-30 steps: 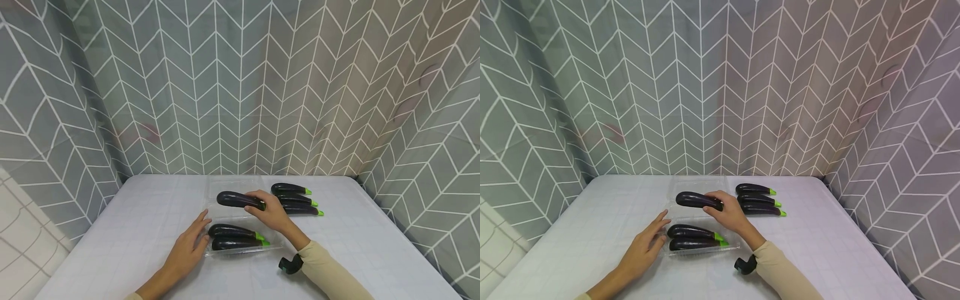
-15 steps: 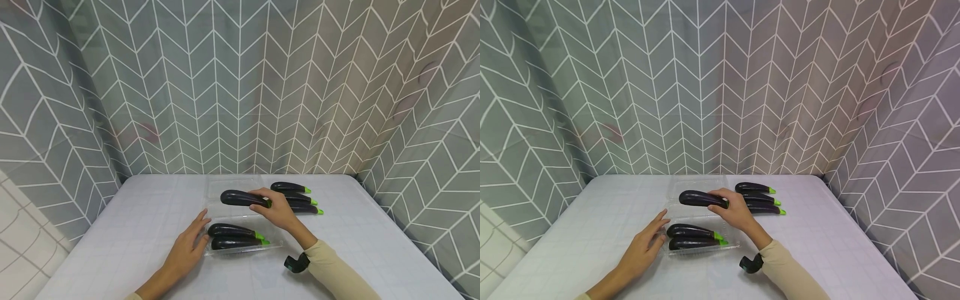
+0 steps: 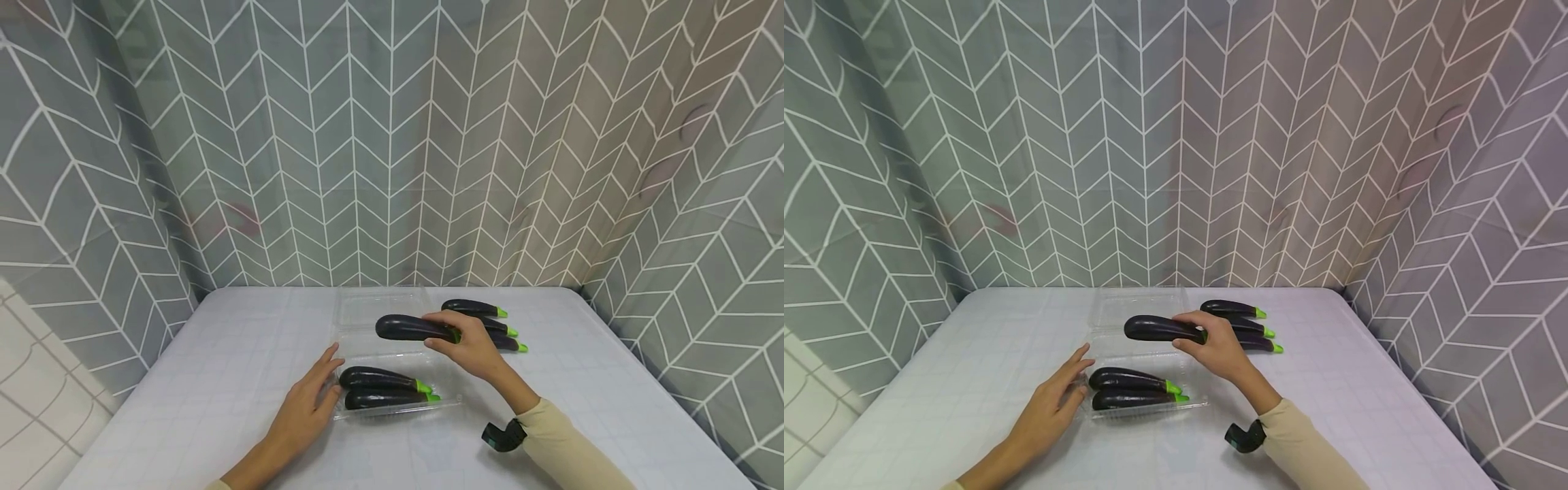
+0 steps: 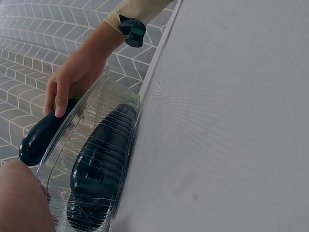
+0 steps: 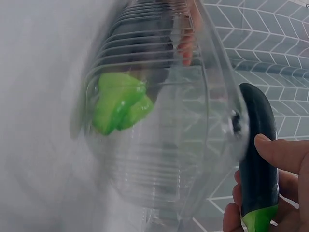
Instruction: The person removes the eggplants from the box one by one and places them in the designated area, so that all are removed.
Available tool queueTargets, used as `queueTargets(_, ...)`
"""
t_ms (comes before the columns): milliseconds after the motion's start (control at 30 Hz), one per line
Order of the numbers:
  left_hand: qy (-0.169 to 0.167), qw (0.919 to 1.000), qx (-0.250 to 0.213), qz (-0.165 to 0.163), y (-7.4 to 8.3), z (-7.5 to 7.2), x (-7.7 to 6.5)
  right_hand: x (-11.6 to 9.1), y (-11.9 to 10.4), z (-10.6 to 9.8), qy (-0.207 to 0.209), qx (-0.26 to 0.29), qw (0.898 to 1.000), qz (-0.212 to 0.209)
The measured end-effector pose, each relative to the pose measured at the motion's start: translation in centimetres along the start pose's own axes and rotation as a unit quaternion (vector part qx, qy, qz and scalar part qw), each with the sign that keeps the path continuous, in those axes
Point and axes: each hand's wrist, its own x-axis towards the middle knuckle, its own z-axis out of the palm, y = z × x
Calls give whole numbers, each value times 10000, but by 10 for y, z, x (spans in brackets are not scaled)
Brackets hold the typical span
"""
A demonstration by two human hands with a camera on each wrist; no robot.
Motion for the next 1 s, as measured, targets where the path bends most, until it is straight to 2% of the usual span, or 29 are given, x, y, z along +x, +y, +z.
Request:
queueTargets(367, -10, 10000, -27, -28, -2, 1, -1, -9, 0, -16, 69, -55, 9995, 306)
queueTargets(567, 17, 10000, -3, 53, -3, 1, 0, -13, 1, -21, 112, -263, 9984, 479)
queueTargets(1000, -33, 10000, -81, -19, -2, 0, 0, -19, 3, -27, 165, -169, 9988, 435)
